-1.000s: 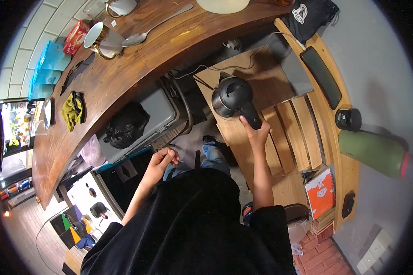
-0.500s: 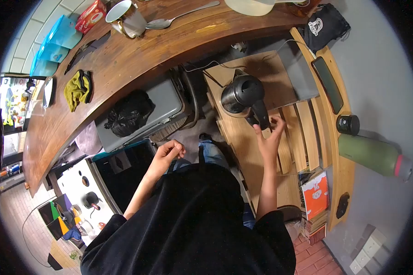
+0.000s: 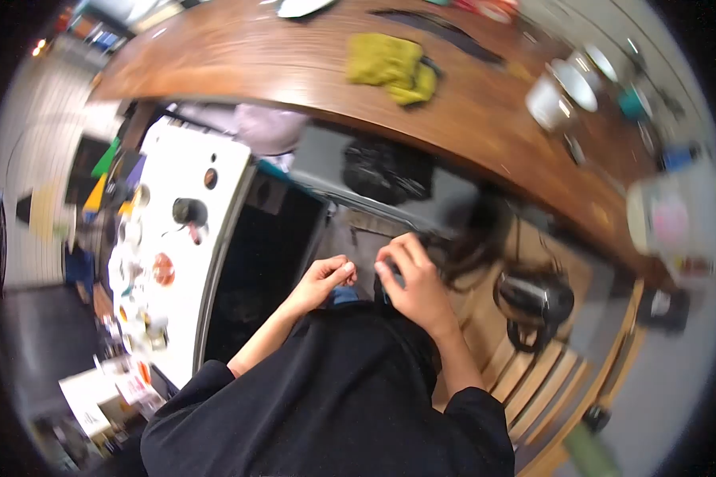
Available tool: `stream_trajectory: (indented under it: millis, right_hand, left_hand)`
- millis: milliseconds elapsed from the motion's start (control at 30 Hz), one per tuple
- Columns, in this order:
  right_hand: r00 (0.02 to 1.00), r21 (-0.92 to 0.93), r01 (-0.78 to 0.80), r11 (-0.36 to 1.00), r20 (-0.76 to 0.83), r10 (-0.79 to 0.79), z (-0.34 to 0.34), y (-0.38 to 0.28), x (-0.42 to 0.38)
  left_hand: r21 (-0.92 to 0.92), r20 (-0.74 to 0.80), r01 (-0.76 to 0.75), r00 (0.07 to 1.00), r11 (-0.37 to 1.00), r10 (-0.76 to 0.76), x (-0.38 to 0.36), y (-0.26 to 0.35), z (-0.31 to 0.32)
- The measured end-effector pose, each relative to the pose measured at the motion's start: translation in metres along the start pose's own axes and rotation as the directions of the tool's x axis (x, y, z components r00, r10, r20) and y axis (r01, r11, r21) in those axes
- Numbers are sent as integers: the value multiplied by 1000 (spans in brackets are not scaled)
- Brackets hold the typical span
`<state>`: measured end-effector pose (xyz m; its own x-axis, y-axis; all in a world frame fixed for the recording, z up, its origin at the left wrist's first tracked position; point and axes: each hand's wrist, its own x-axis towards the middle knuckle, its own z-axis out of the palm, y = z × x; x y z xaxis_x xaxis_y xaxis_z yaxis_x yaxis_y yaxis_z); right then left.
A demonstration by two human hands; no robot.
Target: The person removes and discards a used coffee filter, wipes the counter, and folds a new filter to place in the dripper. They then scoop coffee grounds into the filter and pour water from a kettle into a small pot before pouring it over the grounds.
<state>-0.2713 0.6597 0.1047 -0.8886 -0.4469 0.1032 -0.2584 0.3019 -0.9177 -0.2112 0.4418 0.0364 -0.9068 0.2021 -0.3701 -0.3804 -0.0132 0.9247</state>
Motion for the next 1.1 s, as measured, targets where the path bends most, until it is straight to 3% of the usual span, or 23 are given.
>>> stream_trajectory:
  millis: [67, 200, 300, 400, 533, 600, 633, 867, 1100]
  right_hand:
    - [955, -21, 153, 988, 259, -142, 29, -16, 41]
    - [832, 86, 271, 959, 481, -278, 103, -44, 110]
    - [786, 112, 365, 924, 494, -370, 172, -53, 161]
    - [782, 67, 281, 957, 563, -269, 248, -43, 215]
    - [799, 13, 404, 915, 481, -359, 334, -25, 272]
    - [805, -218, 517, 828, 453, -383, 363, -7, 295]
    - [796, -245, 549, 799, 445, -410, 370, -7, 301]
    - [807, -303, 494, 815, 510, -300, 385, -37, 302]
    - [764, -308, 546, 779, 565, -312, 393, -31, 317]
  left_hand:
    - [-31, -186, -53, 981, 998, 46, -22, -10, -32]
    - [-116, -443, -141, 893, 983, 76, -79, -19, -88]
    - [-226, -655, -264, 754, 938, 54, -122, -34, -113]
    - [-291, -736, -311, 677, 905, -4, -154, -52, -133]
    - [-344, -761, -343, 648, 874, -45, -182, -62, -162]
    - [-312, -780, -352, 625, 882, -26, -190, -59, -182]
    - [-320, -783, -364, 621, 875, -28, -194, -61, -193]
    - [-290, -790, -360, 614, 887, -9, -206, -60, -253]
    - [-279, -766, -320, 642, 905, -9, -189, -48, -276]
